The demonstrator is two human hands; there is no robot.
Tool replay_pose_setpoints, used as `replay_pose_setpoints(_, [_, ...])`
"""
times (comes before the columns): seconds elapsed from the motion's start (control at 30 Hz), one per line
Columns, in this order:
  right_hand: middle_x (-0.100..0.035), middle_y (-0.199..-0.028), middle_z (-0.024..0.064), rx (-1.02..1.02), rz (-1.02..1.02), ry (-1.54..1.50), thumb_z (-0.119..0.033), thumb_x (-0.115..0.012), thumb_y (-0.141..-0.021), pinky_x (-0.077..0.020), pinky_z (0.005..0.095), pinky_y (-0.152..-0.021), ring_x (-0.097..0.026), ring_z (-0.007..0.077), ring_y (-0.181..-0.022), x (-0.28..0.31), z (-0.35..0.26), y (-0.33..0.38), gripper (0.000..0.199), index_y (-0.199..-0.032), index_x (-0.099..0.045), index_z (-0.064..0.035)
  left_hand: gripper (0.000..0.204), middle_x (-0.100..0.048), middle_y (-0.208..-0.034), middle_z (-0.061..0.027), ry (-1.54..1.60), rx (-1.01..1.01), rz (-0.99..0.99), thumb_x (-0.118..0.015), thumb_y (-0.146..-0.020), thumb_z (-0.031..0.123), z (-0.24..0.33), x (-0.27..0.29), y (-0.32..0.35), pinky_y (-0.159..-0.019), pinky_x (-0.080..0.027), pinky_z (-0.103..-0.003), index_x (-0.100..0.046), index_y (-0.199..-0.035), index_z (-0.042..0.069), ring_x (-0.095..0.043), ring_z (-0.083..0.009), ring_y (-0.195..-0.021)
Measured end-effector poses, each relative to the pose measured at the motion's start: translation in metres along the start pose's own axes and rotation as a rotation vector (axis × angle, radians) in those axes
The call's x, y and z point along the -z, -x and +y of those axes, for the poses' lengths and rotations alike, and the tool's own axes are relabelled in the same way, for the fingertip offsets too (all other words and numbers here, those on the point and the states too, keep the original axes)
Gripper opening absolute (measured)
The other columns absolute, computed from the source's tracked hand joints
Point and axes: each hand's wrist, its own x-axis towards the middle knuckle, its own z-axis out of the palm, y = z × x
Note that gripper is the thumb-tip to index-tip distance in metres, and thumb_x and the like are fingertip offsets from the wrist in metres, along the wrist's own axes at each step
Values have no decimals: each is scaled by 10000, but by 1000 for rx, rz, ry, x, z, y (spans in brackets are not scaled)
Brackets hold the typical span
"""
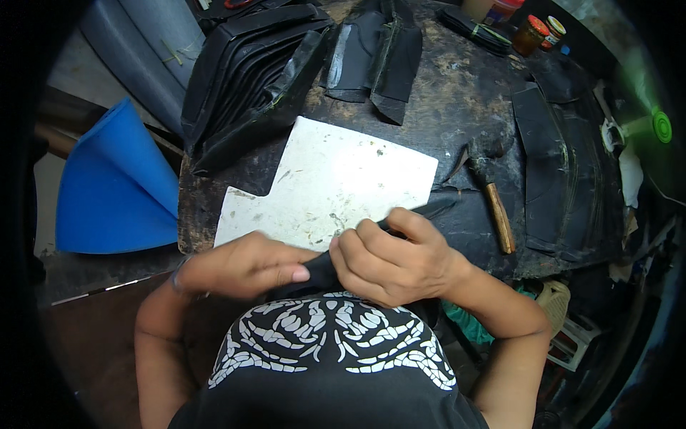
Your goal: The person repeatedly hammers black rubber shoe parts on a white board to shape them, then folds and presses the edges by hand. The person handles multiple parts one at a time, turning them over and stacking finished pieces on the table.
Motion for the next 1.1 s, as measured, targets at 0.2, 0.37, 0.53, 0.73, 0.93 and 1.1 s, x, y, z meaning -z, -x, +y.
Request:
replay_pose_setpoints(0.2, [-632, -1011, -31, -63, 348, 183, -159, -730, -848, -277, 409, -774, -575, 128, -891, -22, 1, 26, 236, -1079, -686, -158, 229, -754, -965, -218, -1335, -501, 716, -637, -848, 25, 28, -39, 5, -629, -460, -306, -704, -1031, -95, -740, -224, -814])
replay_pose_setpoints(0.37, [-614, -1033, -13, -126, 380, 223, -67, -714, -856, -321, 428, -875, -559, 153, -911, -35, -12, 34, 291, -1126, -647, -155, 206, -752, -887, -205, -1499, -661, 802, -657, -872, 82, 13, -35, -1, -663, -497, -280, -730, -970, -84, -697, -207, -766])
replay_pose_setpoints(0.53, [-622, -1044, 3, -147, 390, 226, -50, -690, -857, -332, 424, -885, -576, 173, -927, -34, -17, 33, 284, -1120, -653, -150, 232, -755, -972, -199, -1445, -651, 819, -645, -866, 44, 9, -41, 0, -678, -479, -312, -704, -1046, -90, -728, -221, -827])
replay_pose_setpoints(0.73, [-593, -1170, 60, -441, 302, 132, -17, -722, -798, -374, 382, -903, -550, 203, -1049, -15, -24, 23, 497, -1260, -600, -154, 264, -753, -936, -216, -1197, -497, 858, -661, -856, 42, 5, -46, 1, -686, -511, -303, -701, -1060, -120, -726, -222, -783])
replay_pose_setpoints(0.93, [-543, -1151, 95, -1209, 463, -1044, -83, -798, -874, -481, 348, -979, -577, 193, -1054, -13, -46, -8, 492, -1259, -507, 15, 356, -755, -1005, -224, -1071, -532, 1032, -684, -835, 39, 0, -52, -18, -674, -517, -304, -673, -1141, -142, -760, -241, -881])
replay_pose_setpoints(1.1, [-680, -1111, 61, -1194, 746, -1454, -28, -727, -958, -511, 237, -878, -628, 92, -999, -25, -56, -28, 221, -1156, -641, 22, 415, -731, -1116, -263, -650, -563, 964, -660, -911, 52, 2, -55, -26, -831, -570, -366, -620, -1281, -131, -753, -334, -968])
